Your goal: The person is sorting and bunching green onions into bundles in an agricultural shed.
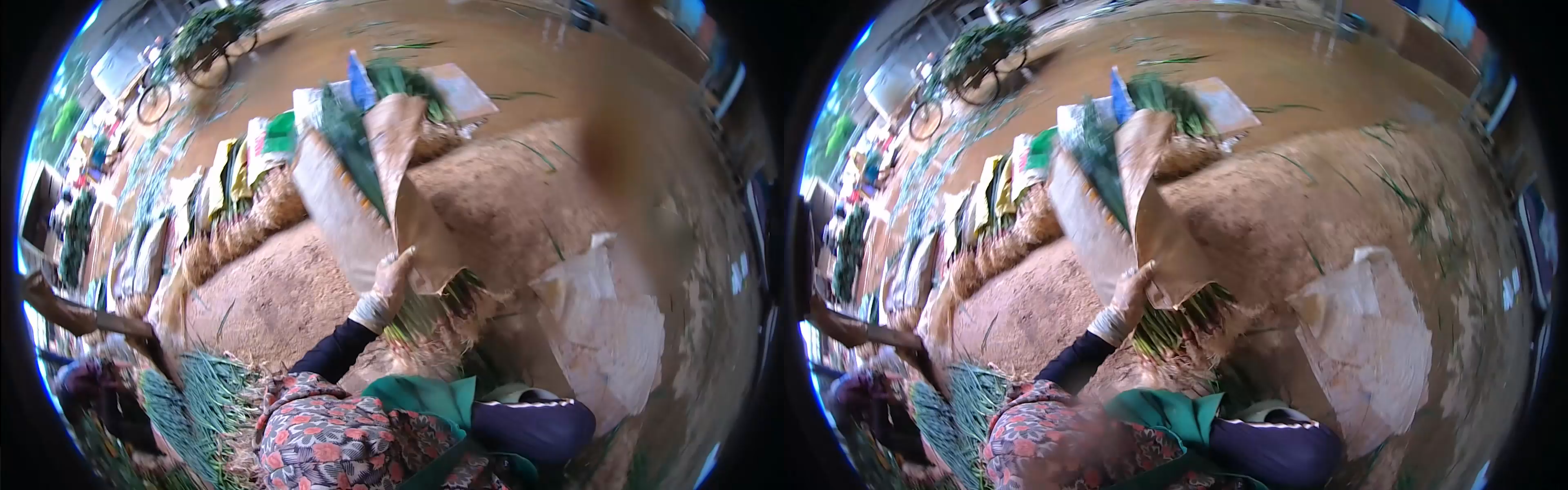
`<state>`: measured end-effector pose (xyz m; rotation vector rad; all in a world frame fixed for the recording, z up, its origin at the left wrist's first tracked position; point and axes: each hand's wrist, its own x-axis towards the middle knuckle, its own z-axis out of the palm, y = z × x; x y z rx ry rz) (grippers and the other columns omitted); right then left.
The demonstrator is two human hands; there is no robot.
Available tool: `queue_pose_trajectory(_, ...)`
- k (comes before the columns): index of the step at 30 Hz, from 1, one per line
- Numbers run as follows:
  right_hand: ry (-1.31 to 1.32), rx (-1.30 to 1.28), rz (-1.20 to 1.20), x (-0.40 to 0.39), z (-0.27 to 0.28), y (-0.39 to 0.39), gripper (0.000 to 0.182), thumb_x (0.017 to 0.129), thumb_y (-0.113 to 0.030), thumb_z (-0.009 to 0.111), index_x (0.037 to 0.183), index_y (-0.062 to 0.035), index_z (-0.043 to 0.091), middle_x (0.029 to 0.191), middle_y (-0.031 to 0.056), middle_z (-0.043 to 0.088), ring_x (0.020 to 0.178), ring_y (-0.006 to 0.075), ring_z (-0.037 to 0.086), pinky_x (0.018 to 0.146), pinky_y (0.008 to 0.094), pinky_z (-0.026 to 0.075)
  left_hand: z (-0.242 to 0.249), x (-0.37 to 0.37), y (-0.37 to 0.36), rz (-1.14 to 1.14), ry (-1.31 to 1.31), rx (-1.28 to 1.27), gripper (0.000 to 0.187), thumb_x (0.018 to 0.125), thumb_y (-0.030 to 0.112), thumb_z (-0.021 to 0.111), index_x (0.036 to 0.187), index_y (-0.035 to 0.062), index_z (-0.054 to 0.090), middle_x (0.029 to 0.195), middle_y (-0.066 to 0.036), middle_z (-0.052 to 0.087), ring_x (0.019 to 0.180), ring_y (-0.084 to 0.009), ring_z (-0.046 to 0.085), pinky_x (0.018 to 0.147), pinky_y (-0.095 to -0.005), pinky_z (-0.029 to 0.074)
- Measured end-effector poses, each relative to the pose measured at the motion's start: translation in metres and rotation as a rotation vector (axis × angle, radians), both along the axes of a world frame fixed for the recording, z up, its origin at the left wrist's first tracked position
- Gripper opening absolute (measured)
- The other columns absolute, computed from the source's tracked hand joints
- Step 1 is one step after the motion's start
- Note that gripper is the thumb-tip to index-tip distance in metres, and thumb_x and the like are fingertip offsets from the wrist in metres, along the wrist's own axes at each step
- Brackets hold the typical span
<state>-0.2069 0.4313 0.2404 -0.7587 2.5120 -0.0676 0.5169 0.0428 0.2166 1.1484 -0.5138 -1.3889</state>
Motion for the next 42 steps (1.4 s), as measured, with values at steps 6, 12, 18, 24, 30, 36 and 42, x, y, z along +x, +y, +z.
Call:
queue_pose_trajectory(6,-0.107,-0.080,0.141,0.023,0.036,-0.169,0.016,0.085,-0.015,0.051,0.100,-0.0093,0.054,0.073,0.0037,0.055,0.058,0.0170,0.051,0.052,0.0328,0.045,-0.137,0.105,0.042,0.376,0.166,0.177,0.023,0.083,0.013,0.058,0.097,-0.0045,0.059,0.090,-0.011,0.063,0.075,-0.0190,0.060,0.070,-0.0308,0.049)
queue_pose_trajectory(12,0.098,-0.176,0.976,0.142,0.077,-0.349,0.029,0.089,-0.017,0.048,0.113,-0.0015,0.053,0.096,0.0115,0.063,0.083,0.0219,0.060,0.074,0.0334,0.047,-0.218,0.108,0.016,0.345,0.049,0.123,0.022,0.081,0.022,0.064,0.085,-0.0003,0.065,0.081,-0.004,0.064,0.075,-0.0131,0.058,0.067,-0.0290,0.045)
queue_pose_trajectory(18,0.104,-0.060,1.044,0.318,0.127,-0.405,0.032,0.086,-0.014,0.052,0.117,-0.0051,0.052,0.109,0.0162,0.059,0.103,0.0291,0.056,0.088,0.0340,0.042,-0.170,0.098,0.027,0.362,0.125,0.188,0.024,0.083,0.023,0.064,0.091,0.0002,0.062,0.084,-0.003,0.063,0.071,-0.0119,0.056,0.067,-0.0259,0.045)
queue_pose_trajectory(24,0.064,0.301,1.101,0.342,0.057,-0.429,0.032,0.087,-0.023,0.050,0.116,-0.0107,0.054,0.111,0.0192,0.057,0.105,0.0346,0.053,0.086,0.0389,0.043,-0.143,0.093,0.033,0.339,0.101,0.256,0.026,0.086,0.025,0.061,0.094,0.0004,0.061,0.083,-0.003,0.063,0.067,-0.0105,0.055,0.063,-0.0252,0.045)
queue_pose_trajectory(30,-0.075,0.228,1.284,0.251,-0.099,-0.545,0.035,0.086,-0.024,0.051,0.114,-0.0029,0.054,0.112,0.0186,0.058,0.107,0.0320,0.053,0.090,0.0398,0.042,-0.134,0.089,0.018,0.478,0.257,0.329,0.028,0.087,0.023,0.058,0.099,-0.0013,0.058,0.092,-0.008,0.064,0.081,-0.0180,0.061,0.075,-0.0322,0.048)
queue_pose_trajectory(36,-0.173,0.248,1.247,0.230,-0.199,-0.624,0.034,0.085,-0.022,0.054,0.112,-0.0026,0.054,0.104,0.0220,0.059,0.099,0.0367,0.056,0.084,0.0431,0.045,-0.138,0.088,0.017,0.322,-0.375,0.510,0.024,0.089,0.025,0.057,0.081,0.0025,0.064,0.077,-0.001,0.063,0.067,-0.0072,0.055,0.059,-0.0233,0.045)
queue_pose_trajectory(42,-0.242,0.420,1.274,0.198,-0.139,-0.587,0.032,0.085,-0.020,0.053,0.113,-0.0048,0.055,0.105,0.0194,0.060,0.097,0.0358,0.057,0.082,0.0418,0.045,-0.130,0.096,0.011,0.274,-0.474,0.653,0.023,0.089,0.024,0.056,0.077,0.0048,0.061,0.069,0.002,0.058,0.059,-0.0066,0.050,0.052,-0.0235,0.041)
